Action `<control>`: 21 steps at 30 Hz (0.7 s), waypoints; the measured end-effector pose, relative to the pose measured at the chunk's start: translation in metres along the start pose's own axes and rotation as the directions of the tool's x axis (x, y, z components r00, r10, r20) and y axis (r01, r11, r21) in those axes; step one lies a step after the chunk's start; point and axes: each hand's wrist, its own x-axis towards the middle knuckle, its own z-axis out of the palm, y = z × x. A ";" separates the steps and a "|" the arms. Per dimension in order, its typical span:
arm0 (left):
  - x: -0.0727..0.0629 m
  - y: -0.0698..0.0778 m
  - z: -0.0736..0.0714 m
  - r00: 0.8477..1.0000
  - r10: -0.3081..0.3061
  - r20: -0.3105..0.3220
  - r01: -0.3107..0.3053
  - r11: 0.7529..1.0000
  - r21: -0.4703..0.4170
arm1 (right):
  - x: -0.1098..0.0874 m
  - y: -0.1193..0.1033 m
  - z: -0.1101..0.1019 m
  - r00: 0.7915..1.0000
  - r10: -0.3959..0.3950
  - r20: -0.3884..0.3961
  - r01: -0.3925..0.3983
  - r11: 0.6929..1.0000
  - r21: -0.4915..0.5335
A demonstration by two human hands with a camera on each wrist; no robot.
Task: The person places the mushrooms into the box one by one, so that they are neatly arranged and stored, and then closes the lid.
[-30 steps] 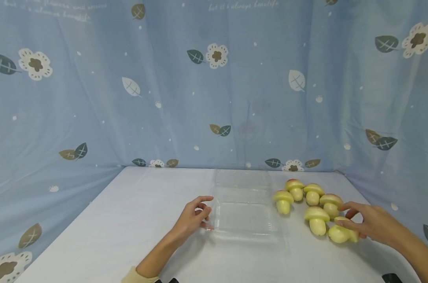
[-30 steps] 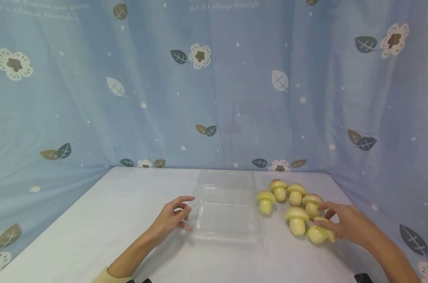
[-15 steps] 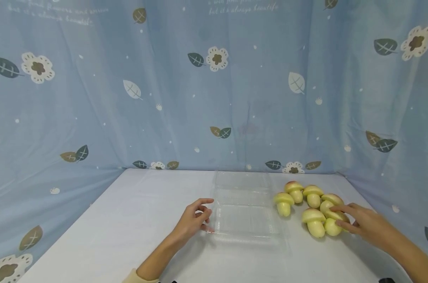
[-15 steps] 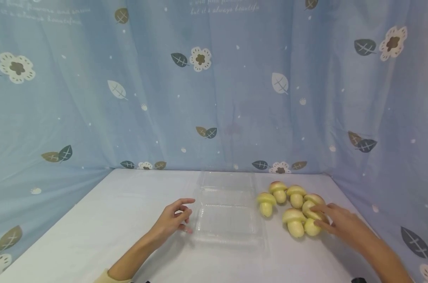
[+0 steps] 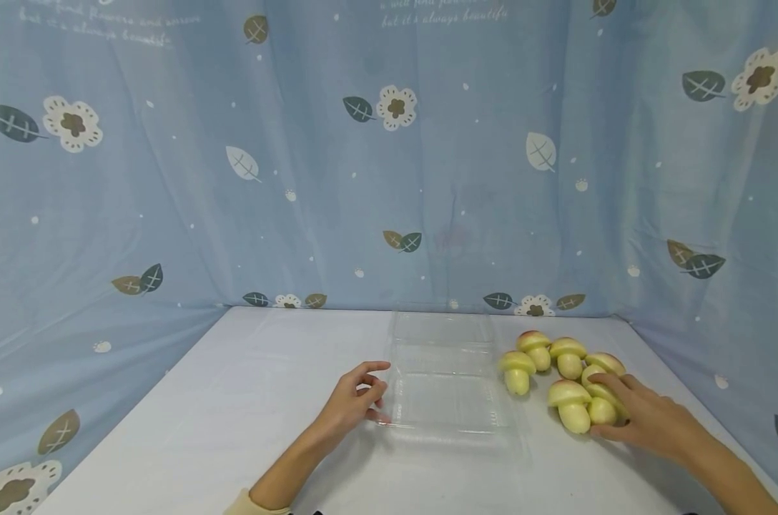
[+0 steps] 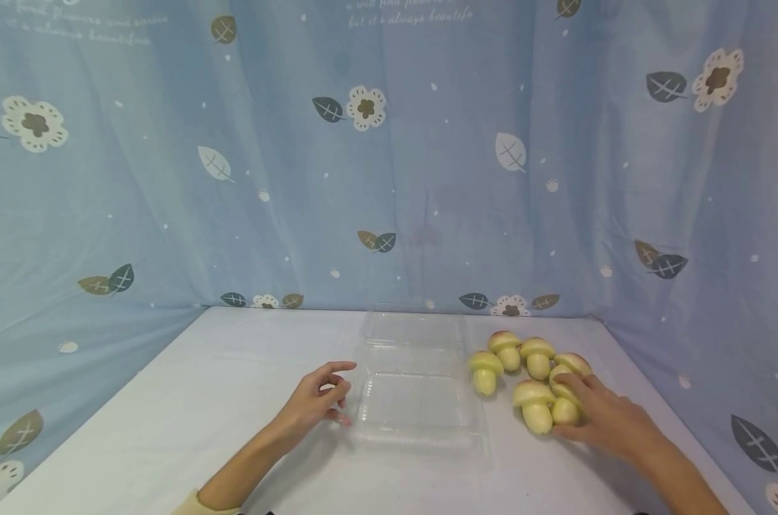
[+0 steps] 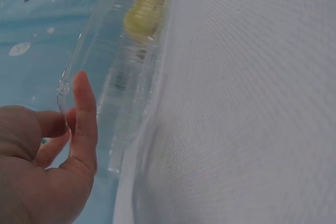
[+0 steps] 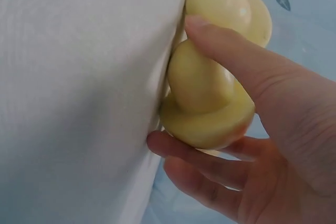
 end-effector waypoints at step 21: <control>0.001 -0.001 0.000 0.999 -0.051 -0.004 0.050 0.997 -0.060 | -0.003 0.004 -0.008 1.000 -0.003 -0.003 0.002 1.000 -0.025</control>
